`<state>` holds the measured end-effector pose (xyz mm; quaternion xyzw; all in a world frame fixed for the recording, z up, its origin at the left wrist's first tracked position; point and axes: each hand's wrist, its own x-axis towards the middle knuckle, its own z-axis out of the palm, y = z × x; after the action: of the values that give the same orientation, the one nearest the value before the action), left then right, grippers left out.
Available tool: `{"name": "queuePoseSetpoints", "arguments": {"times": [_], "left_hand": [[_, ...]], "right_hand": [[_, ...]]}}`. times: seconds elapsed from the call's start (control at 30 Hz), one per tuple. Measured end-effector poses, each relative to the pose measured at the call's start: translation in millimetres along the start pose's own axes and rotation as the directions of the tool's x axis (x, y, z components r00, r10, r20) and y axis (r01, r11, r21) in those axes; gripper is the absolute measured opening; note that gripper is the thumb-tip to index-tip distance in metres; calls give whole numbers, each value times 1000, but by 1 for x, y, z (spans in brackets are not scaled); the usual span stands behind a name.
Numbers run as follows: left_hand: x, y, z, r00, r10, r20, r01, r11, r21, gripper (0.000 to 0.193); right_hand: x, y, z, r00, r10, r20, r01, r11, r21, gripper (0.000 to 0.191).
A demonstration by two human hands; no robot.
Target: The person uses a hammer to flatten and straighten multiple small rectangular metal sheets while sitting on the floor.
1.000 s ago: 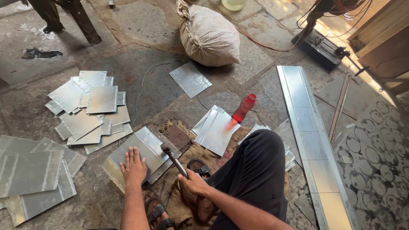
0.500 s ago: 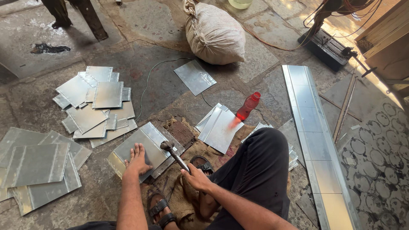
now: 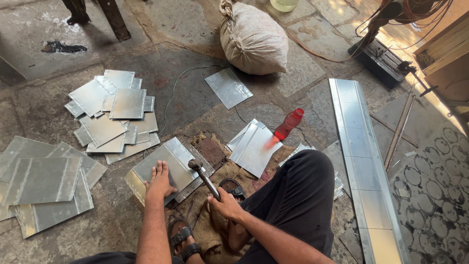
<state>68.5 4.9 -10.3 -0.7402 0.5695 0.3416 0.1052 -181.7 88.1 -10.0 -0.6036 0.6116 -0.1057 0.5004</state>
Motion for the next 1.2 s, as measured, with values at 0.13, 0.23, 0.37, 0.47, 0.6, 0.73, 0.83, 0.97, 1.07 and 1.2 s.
{"name": "queuePoseSetpoints", "arguments": {"times": [0.13, 0.23, 0.37, 0.47, 0.6, 0.73, 0.83, 0.97, 1.07, 1.2], "left_hand": [[-2, 0, -1, 1000, -25, 7, 25, 999, -26, 131], [-6, 2, -2, 999, -40, 11, 41, 999, -32, 130], [-9, 4, -6, 998, -62, 4, 62, 998, -33, 130], [-11, 3, -3, 996, -45, -73, 43, 999, -30, 137], [-15, 1, 8, 965, 46, -257, -67, 995, -73, 133], [-19, 5, 10, 969, 19, -247, -45, 994, -100, 129], [-18, 8, 8, 980, -12, -198, -9, 995, -102, 136], [-21, 13, 3, 981, -36, -191, 17, 995, -101, 131], [-20, 15, 5, 987, -53, -151, 38, 994, -103, 130], [-8, 15, 14, 987, -68, -149, 53, 993, -103, 129]], "right_hand": [[-3, -5, -1, 999, -47, 11, 46, 998, 39, 36], [-4, -7, -2, 1000, 0, 5, 0, 995, 100, 36], [-1, -4, -1, 1000, 13, -11, -12, 997, 83, 42], [3, 5, 0, 999, 28, -34, -25, 995, 93, 46], [2, 18, -2, 987, 80, -143, -66, 993, 99, 49], [1, 28, -6, 969, -84, -232, 104, 992, 71, 47], [-7, 13, -23, 991, -27, -131, 51, 981, 185, 42], [-38, -27, -65, 933, -288, -215, 318, 941, 118, 37], [-65, -47, -104, 821, -412, -395, 553, 746, 371, 48], [-67, -39, -117, 512, -613, -603, 857, 316, 406, 57]]}}
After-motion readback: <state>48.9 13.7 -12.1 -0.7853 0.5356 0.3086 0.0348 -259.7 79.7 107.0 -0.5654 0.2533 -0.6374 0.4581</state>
